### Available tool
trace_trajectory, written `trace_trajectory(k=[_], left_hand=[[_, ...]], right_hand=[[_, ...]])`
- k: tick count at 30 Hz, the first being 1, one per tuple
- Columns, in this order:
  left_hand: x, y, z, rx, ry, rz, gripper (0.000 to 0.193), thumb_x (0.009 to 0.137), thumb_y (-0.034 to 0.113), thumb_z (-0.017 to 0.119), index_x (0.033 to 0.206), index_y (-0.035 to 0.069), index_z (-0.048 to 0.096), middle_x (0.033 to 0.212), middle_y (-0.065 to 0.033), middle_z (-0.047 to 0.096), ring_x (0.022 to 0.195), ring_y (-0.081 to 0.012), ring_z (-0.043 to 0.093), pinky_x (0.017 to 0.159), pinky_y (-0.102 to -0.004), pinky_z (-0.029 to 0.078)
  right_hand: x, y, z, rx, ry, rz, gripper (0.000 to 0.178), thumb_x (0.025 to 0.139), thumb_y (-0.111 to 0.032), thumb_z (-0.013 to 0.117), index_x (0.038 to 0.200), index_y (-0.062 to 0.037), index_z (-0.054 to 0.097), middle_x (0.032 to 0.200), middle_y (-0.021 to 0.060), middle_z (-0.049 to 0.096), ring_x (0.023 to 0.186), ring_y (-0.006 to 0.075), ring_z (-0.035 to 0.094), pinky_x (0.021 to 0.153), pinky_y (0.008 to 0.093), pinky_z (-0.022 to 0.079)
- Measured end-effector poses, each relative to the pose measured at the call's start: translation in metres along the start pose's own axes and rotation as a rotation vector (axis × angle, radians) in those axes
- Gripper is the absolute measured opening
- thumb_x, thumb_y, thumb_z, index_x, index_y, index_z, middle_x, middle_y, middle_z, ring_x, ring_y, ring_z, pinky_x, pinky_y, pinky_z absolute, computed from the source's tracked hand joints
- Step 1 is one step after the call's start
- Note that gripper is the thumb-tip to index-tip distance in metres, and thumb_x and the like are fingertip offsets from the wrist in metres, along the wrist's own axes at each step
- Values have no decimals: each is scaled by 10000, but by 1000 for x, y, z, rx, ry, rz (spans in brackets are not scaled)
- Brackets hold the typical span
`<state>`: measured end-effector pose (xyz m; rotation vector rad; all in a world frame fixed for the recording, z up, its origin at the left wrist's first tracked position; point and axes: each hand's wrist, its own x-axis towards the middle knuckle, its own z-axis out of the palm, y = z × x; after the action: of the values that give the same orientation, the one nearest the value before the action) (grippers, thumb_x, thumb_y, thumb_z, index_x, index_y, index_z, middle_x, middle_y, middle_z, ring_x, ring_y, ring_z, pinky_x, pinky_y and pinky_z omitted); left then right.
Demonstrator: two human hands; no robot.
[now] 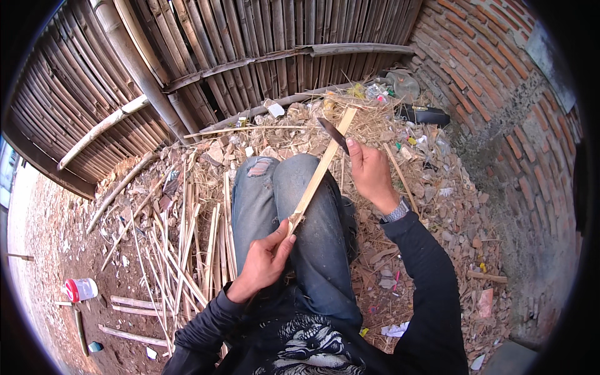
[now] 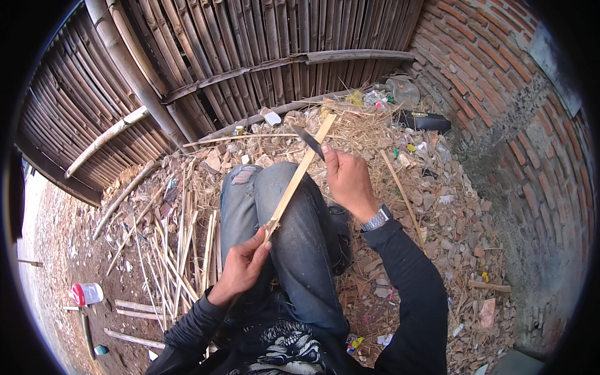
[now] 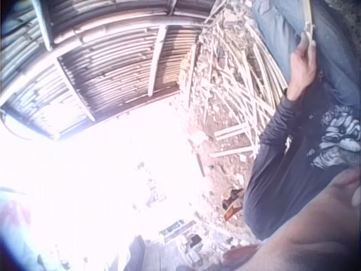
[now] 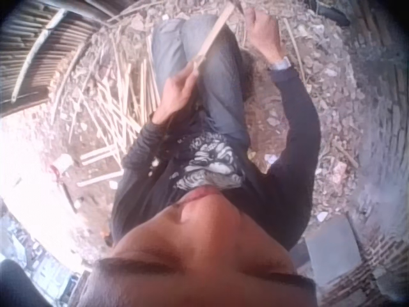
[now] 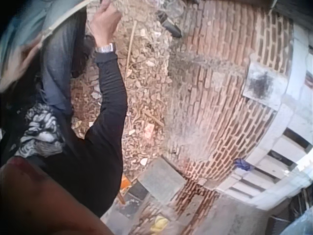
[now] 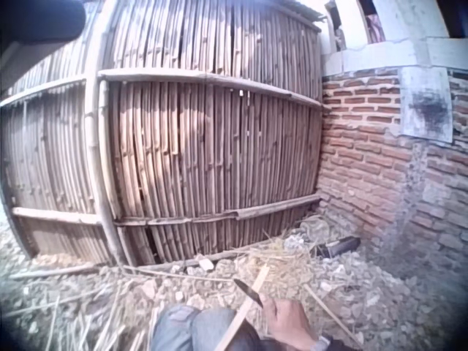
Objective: The person uses a small knife to shave and smooth the edges of a thin bamboo strip while sitting on a stool.
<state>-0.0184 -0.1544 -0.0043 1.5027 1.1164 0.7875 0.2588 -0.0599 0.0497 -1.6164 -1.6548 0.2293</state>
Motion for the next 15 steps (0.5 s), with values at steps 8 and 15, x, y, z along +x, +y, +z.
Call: trace_trajectory(k=[8,15], left_hand=[[7,3,3,-87,-18,-56,486,1057,165,627,1436,-116,513,1305,-157,682,1155,-107,604,1006,-262,477],[6,8,1,-110,-29,-28,503,1046,155,642,1423,-149,505,1285,-199,692,1129,-129,630,974,-268,501]], right_hand=[[-58,-22,35,45,-223,-143,400,1079,-286,528,829,-16,684,619,241,602,571,445,618,520,529,457],[-67,-27,18,355,-434,161,546,1108,-387,496,733,-5,599,534,83,530,489,214,504,510,351,399]])
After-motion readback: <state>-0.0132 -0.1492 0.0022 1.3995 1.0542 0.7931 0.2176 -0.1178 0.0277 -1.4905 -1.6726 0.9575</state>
